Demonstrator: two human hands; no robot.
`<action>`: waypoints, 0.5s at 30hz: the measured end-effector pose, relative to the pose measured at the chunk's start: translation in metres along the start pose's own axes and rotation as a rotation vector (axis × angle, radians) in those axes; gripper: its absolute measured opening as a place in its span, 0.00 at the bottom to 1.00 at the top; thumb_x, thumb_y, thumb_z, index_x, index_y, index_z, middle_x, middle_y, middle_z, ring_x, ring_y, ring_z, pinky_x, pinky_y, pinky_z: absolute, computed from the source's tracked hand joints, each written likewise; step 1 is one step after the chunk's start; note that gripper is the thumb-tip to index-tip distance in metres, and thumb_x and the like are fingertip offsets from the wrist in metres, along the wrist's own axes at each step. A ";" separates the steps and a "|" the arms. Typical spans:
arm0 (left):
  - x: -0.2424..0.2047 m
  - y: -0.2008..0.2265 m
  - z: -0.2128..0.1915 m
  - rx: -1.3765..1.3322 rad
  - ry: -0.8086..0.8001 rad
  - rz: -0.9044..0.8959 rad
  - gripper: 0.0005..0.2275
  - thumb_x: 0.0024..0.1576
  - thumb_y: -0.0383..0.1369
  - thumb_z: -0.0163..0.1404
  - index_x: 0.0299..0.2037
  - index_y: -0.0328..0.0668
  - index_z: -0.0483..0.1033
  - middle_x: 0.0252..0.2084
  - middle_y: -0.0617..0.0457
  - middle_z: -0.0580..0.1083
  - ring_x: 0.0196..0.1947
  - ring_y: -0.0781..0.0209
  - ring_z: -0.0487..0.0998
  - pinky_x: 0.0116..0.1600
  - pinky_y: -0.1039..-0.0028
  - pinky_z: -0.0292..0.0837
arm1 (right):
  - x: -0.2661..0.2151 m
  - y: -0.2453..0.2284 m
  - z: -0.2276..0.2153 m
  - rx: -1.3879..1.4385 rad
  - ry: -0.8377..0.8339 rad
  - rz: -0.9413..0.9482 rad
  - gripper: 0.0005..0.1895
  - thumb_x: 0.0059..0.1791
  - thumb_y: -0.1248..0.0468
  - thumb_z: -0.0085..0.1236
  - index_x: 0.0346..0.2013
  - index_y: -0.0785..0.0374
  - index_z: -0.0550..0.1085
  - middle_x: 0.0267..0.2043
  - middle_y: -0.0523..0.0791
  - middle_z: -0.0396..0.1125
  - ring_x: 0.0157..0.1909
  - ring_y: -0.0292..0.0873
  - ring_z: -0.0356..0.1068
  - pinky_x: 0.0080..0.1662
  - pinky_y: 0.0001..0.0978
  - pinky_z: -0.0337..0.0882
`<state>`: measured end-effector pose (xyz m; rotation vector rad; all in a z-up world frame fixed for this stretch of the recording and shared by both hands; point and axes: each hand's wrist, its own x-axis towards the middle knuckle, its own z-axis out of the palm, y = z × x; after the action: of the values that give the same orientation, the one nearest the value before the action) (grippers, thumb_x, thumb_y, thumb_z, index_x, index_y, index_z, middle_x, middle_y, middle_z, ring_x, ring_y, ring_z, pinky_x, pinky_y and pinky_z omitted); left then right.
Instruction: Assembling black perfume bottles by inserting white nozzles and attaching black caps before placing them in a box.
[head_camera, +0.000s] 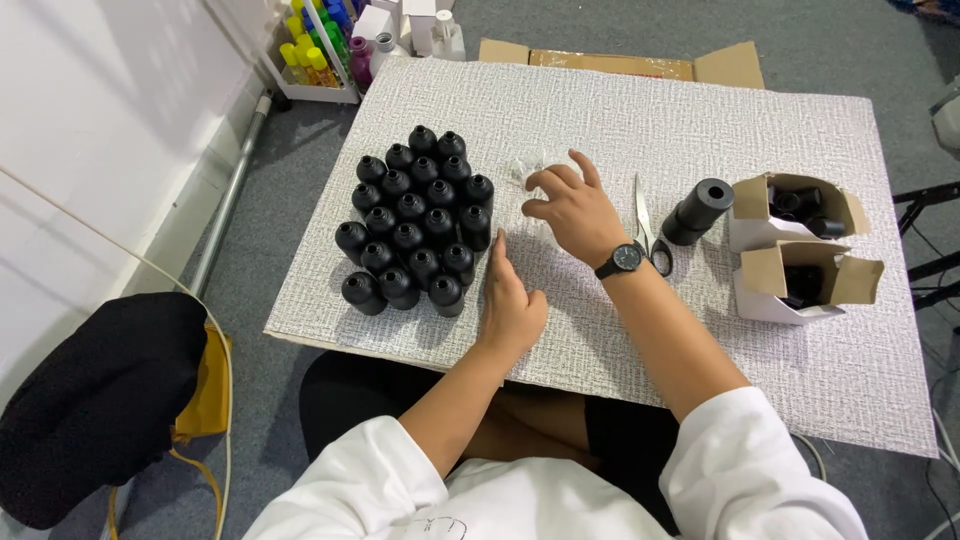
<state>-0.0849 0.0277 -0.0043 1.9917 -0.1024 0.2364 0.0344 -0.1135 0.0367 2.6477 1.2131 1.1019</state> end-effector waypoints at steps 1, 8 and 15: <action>0.000 0.001 -0.001 0.000 0.001 0.000 0.39 0.46 0.19 0.39 0.72 0.19 0.38 0.72 0.20 0.47 0.74 0.28 0.47 0.75 0.49 0.40 | -0.001 0.003 0.000 0.000 0.000 -0.001 0.09 0.48 0.66 0.61 0.32 0.42 0.77 0.46 0.34 0.63 0.57 0.37 0.62 0.71 0.51 0.51; -0.001 0.009 -0.005 0.006 0.001 0.008 0.38 0.46 0.18 0.39 0.72 0.20 0.40 0.72 0.21 0.49 0.74 0.29 0.48 0.75 0.50 0.42 | -0.010 0.020 0.001 0.015 0.057 0.018 0.10 0.50 0.67 0.61 0.35 0.44 0.77 0.44 0.34 0.63 0.55 0.38 0.64 0.70 0.50 0.52; -0.002 0.024 -0.012 0.065 -0.038 -0.021 0.38 0.47 0.19 0.40 0.72 0.20 0.42 0.71 0.20 0.51 0.73 0.28 0.49 0.75 0.48 0.41 | -0.014 0.020 0.005 0.482 0.195 0.377 0.09 0.55 0.67 0.60 0.38 0.46 0.80 0.38 0.34 0.66 0.48 0.39 0.68 0.63 0.45 0.62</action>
<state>-0.0928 0.0279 0.0214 2.0615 -0.0999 0.1904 0.0445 -0.1357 0.0302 3.3100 1.1593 1.2783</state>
